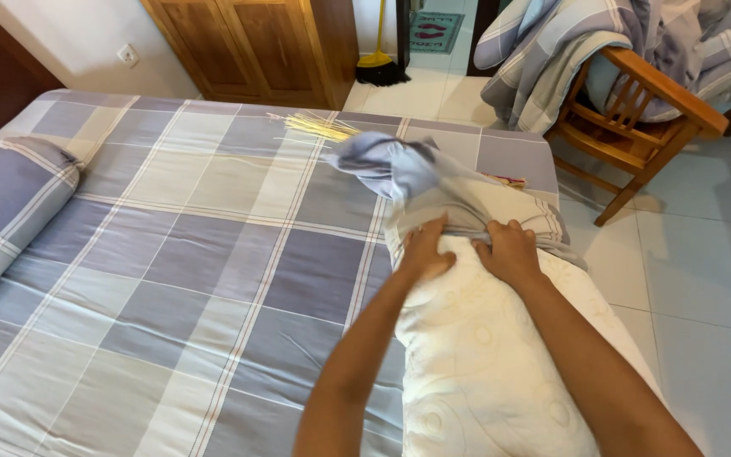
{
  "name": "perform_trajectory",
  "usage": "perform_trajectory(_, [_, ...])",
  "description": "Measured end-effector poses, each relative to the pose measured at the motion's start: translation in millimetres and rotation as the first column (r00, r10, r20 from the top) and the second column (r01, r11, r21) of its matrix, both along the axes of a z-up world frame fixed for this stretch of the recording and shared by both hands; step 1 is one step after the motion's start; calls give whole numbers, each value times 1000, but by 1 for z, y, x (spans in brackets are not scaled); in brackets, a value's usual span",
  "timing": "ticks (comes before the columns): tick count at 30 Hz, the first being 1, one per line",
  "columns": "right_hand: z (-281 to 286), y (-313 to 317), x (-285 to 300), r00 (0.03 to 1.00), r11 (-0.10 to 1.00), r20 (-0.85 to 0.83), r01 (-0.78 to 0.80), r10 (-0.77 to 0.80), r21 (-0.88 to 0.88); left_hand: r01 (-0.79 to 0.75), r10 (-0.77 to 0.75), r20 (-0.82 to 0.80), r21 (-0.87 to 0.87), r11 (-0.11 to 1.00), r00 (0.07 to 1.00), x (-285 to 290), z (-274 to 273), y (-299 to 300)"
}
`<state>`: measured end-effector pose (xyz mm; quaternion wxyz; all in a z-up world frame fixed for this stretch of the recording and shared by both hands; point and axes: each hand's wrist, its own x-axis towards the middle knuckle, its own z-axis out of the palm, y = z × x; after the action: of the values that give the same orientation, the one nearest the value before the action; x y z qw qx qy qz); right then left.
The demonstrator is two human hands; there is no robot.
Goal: The person uses a straw broom to sweep a white pillow placed on a bed. Afterward, they pick up a grey and white checkered pillowcase from a nearby chair and put it onto the pillow, adjusting the fabric to fit.
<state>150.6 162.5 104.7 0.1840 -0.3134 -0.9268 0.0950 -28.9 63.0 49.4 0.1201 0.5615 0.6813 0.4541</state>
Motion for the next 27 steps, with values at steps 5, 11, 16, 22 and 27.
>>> perform_trajectory(5, [-4, -32, 13, 997, 996, -73, -21, 27, 88, -295, 335, -161, 230, 927, 928, 53, 1, -36])
perform_trajectory(11, [14, -54, 27, 979, 995, -205, 11, 9, 97, -175, 333, -309, 443, 879, 891, 68, 48, -52])
perform_trajectory(16, [15, -57, 36, 967, 999, -254, -12, 24, 50, -103, 276, -379, 418, 903, 883, 79, 61, -38])
perform_trajectory(22, [6, -54, 44, 954, 996, -290, -61, 76, 59, -372, 507, -272, 421, 827, 818, 62, 21, -33])
perform_trajectory(27, [2, -52, 38, 934, 990, -330, -134, 141, 44, -500, 576, -270, 302, 812, 772, 17, -9, -69])
